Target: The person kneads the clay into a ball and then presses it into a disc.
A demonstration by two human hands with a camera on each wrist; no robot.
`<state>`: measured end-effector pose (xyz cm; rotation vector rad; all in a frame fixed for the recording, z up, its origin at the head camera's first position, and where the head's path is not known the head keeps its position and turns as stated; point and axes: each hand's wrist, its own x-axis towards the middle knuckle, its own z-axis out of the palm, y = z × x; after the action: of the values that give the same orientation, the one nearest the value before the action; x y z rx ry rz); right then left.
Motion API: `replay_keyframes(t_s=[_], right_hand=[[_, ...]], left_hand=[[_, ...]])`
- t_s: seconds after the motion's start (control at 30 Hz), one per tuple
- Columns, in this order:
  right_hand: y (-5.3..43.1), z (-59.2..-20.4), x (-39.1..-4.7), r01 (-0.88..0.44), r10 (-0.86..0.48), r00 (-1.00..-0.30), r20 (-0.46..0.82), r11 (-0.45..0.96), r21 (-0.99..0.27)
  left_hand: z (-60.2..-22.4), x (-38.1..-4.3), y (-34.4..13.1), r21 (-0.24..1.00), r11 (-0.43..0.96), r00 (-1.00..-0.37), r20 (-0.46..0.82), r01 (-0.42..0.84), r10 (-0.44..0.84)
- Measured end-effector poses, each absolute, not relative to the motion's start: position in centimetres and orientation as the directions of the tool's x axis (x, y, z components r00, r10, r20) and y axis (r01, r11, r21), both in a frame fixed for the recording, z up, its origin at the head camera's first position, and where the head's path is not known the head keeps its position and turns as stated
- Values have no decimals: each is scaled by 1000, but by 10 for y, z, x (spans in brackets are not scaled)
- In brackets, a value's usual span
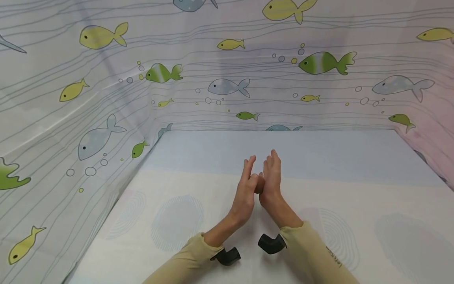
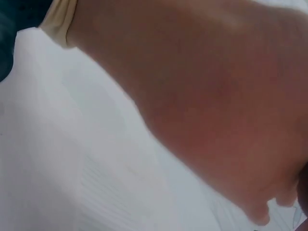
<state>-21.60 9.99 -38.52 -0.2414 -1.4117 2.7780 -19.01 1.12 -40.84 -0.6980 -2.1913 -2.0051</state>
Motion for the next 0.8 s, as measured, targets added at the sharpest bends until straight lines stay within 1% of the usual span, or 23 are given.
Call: replay_keyframes(t_s=[0.17,0.3,0.5,0.63,0.8], right_hand=[[102,-392,-215,58,88,-987,-133,-580,-813],[97,-397,-207,73,63,-990,-128,-547,-834],[83,-396,-191,52,-27,-999,-45,-441,-896],[77,-394,-184,53,-39,-998,-40,-448,-893],[73,-391,-180,65,-77,-996,-34,-460,-886]], left_hand=[[-400,-190,13,906,49,-879,394,420,268],[-394,-192,12,896,71,-877,410,439,251],[-397,-198,8,923,53,-910,365,381,197],[-397,-203,3,932,37,-924,353,362,149],[-393,-209,-2,932,52,-929,351,359,113]])
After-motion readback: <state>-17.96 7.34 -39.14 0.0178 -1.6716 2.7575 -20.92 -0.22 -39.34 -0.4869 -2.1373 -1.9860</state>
